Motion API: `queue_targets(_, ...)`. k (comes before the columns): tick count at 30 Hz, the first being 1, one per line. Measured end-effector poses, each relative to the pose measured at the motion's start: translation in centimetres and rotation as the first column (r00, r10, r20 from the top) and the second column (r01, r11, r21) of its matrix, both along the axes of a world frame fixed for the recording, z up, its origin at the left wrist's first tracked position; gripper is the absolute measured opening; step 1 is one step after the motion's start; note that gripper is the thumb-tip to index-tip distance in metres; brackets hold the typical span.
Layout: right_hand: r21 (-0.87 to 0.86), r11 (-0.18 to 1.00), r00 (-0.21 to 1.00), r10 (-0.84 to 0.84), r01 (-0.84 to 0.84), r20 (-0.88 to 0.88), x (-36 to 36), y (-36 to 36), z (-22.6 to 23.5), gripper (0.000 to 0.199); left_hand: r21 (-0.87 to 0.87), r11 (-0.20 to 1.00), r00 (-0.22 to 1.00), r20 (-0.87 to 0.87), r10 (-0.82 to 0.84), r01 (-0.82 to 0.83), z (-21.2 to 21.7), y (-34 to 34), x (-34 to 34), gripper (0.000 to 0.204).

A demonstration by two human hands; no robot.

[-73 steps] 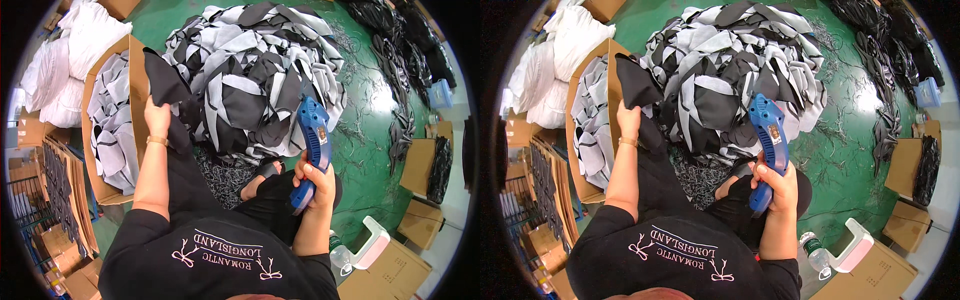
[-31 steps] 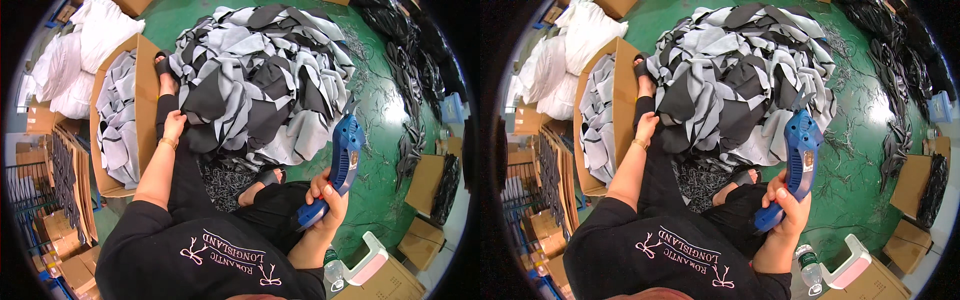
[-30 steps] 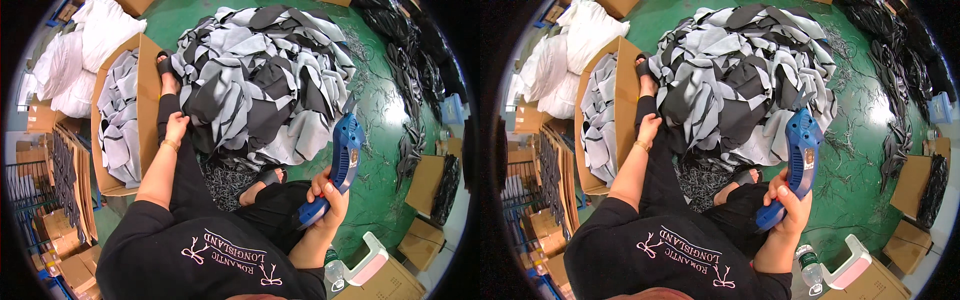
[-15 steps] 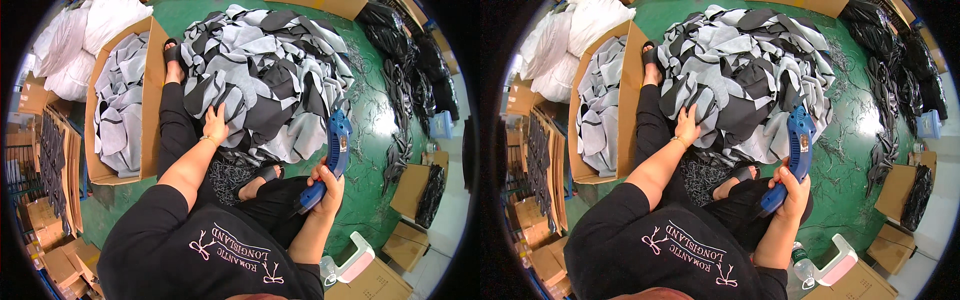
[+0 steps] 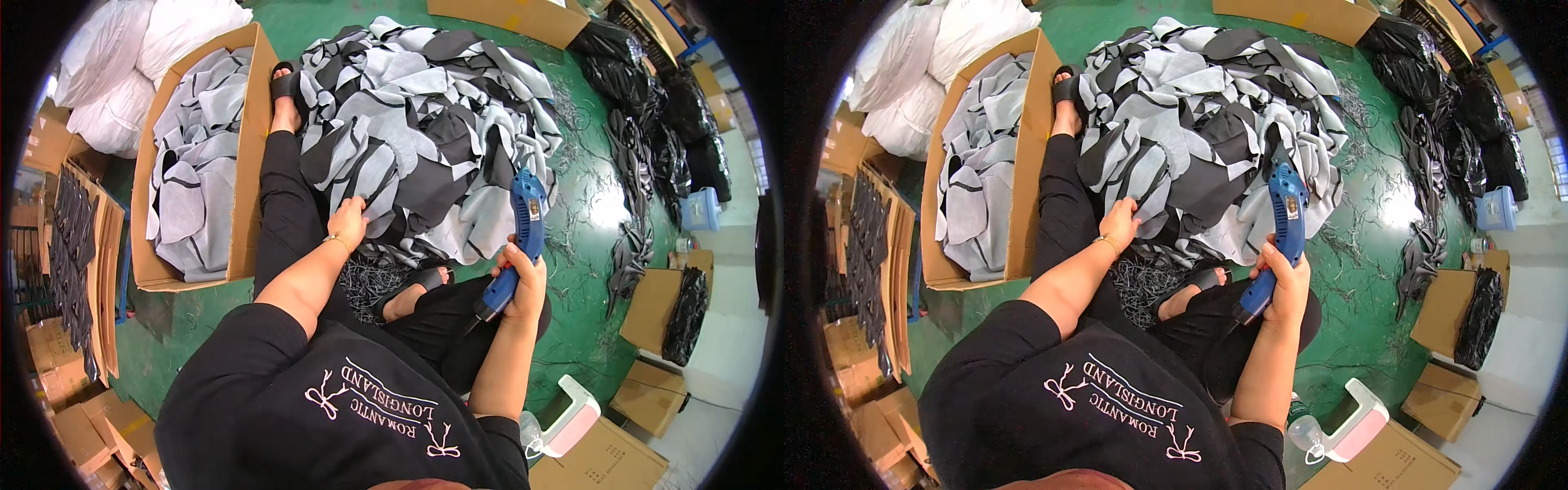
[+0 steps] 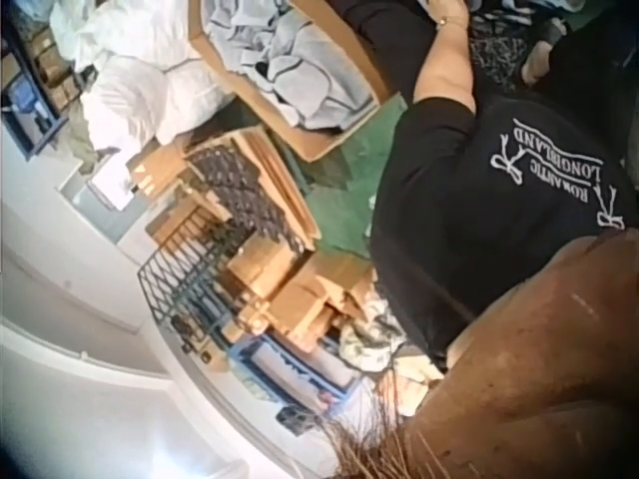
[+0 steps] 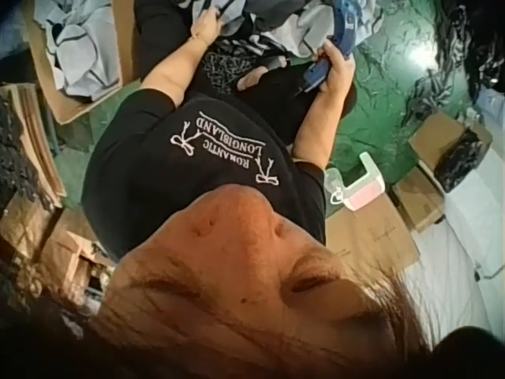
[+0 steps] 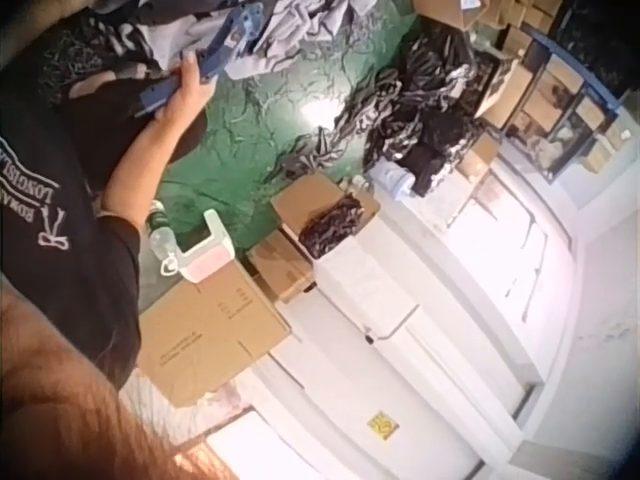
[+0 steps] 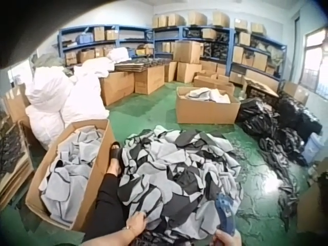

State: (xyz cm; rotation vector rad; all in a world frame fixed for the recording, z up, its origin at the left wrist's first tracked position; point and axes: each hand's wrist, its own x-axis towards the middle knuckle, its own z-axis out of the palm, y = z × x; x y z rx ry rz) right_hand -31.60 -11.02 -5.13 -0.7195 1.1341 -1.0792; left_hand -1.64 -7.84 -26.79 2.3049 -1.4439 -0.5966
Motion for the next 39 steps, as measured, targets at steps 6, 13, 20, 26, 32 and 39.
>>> queue_targets(6, -0.032, 0.997, 0.997, -0.072, 0.073, 0.023, -0.1, 0.9, -0.1, 0.030, -0.183, 0.971, 0.982, 0.139, -0.132, 0.156, 1.3, -2.3, -1.6, 0.046)
queue_targets(13, -0.010, 0.999, 0.997, 0.043, -0.044, -0.060, 0.6, 1.1, 0.0, 0.036, -0.160, 0.981, 0.982, 0.171, -0.085, 0.113, 1.8, -5.1, -3.1, 0.033)
queue_targets(20, 0.011, 0.998, 0.992, 0.057, -0.056, -0.110, 0.7, 0.2, -0.2, 0.033, 0.006, 0.987, 0.984, 0.087, -0.158, 0.158, 1.7, -4.6, -2.2, 0.013)
queue_targets(26, 0.020, 0.996, 0.992, 0.085, -0.083, -0.094, 0.4, 0.0, -0.5, 0.031, -0.385, 0.919, 0.984, -0.116, -0.135, 0.081, 8.7, -6.7, 0.8, 0.014)
queue_targets(32, -0.017, 0.994, 0.989, 0.107, -0.109, -0.105, 0.6, 0.7, -0.9, 0.033, -0.416, 0.844, 0.765, -0.644, -0.010, -0.340, 17.0, -5.1, 7.5, 0.023)
queue_targets(39, -0.003, 0.979, 0.971, 0.200, -0.202, -0.128, 4.4, 4.3, 1.1, 0.031, -0.476, 0.866, 0.947, -0.321, -0.011, -0.152, 22.8, 2.5, 7.7, 0.019)
